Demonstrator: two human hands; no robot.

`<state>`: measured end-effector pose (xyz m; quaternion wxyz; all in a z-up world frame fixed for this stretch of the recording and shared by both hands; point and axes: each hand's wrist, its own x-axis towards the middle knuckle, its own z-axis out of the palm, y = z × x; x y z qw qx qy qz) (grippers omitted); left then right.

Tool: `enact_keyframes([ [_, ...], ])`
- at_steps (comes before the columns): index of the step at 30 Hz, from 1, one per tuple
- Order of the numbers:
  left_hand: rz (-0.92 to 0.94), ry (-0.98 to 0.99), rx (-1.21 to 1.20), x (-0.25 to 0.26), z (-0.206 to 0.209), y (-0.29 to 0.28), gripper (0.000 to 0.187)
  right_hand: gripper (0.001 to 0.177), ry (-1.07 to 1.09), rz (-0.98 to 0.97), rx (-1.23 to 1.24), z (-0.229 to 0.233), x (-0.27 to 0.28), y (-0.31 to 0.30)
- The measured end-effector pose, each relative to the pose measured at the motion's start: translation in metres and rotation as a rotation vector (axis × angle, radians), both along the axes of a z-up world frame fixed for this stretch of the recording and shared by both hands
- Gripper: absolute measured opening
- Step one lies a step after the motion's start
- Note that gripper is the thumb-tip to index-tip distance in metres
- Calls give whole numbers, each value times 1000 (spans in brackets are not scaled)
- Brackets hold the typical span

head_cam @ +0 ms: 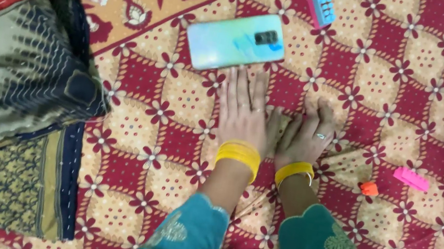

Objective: Organizing and picking up colorful toy blocks from a bed into a cardboard box.

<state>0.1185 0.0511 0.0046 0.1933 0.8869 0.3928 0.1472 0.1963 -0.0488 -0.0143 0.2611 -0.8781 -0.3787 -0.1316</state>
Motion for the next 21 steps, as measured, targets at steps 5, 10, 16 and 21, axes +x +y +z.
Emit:
enact_keyframes([
  [5, -112, -211, -35, 84, -16, 29, 85, 33, 5, -40, 3, -9, 3, -1],
  [10, -92, -315, 89, 138, -13, 52, 84, 38, 16, -47, 16, -19, 8, -2],
  [16, -92, -173, 94, 147, -21, 57, 68, 37, 19, -62, 10, -16, 7, 2],
  [21, -77, -546, -131, 122, -26, 50, 13, 38, 46, -16, 12, -8, 5, 1],
])
